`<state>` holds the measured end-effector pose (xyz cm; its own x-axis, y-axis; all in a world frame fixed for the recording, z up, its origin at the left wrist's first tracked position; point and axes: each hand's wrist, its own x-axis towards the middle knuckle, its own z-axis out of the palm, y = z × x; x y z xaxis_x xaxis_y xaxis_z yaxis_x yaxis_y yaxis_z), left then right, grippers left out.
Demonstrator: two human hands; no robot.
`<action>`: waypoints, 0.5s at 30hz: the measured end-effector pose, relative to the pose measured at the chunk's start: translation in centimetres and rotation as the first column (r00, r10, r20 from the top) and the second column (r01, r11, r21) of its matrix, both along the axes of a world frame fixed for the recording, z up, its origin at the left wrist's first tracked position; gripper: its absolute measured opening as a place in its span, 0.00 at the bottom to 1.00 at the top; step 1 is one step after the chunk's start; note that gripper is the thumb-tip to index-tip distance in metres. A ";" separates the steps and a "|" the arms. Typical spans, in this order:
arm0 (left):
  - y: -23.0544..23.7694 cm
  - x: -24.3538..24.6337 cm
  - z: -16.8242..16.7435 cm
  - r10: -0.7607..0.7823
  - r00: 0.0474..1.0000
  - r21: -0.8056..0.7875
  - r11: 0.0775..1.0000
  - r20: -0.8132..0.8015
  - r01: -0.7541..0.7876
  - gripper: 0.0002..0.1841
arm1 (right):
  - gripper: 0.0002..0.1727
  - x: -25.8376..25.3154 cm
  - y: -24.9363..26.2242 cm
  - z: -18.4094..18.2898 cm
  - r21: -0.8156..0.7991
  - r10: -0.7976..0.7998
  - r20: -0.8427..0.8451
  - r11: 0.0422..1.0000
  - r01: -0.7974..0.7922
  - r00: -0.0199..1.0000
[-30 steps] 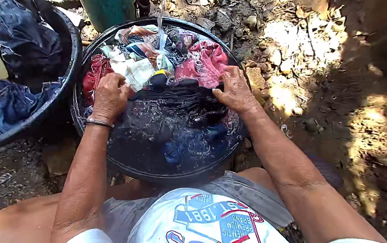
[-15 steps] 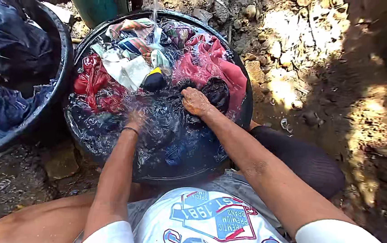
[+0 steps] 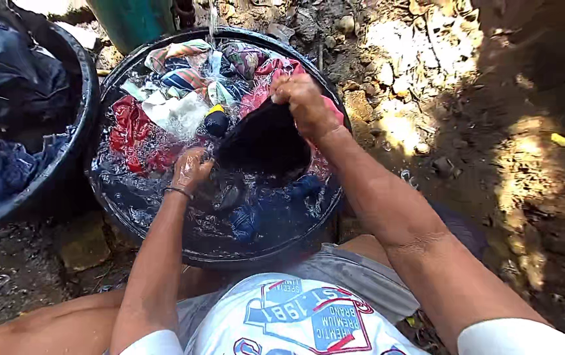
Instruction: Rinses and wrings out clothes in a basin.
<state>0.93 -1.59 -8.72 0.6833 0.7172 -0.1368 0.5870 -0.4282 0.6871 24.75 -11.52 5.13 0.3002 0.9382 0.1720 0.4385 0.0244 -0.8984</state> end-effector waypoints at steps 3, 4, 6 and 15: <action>-0.1 -1.3 0.8 0.002 1.000 0.069 0.998 0.008 -0.002 0.15 | 0.17 0.8 -0.7 2.9 0.143 -0.038 -0.174 0.988 0.063 0.984; 0.1 -1.9 0.9 0.023 0.999 0.082 0.996 0.035 -0.026 0.15 | 0.17 1.6 -1.0 3.2 0.188 -0.048 -0.183 0.979 0.083 0.982; 0.7 -3.0 1.6 0.089 0.990 0.076 0.992 0.109 -0.098 0.15 | 0.16 3.1 -1.6 2.9 0.244 -0.106 -0.216 0.957 0.158 0.971; 0.2 2.5 10.0 0.360 0.538 -0.345 0.929 0.762 -0.134 0.14 | 0.28 -4.7 -4.7 -4.8 -0.383 -0.360 -0.629 0.915 0.129 0.689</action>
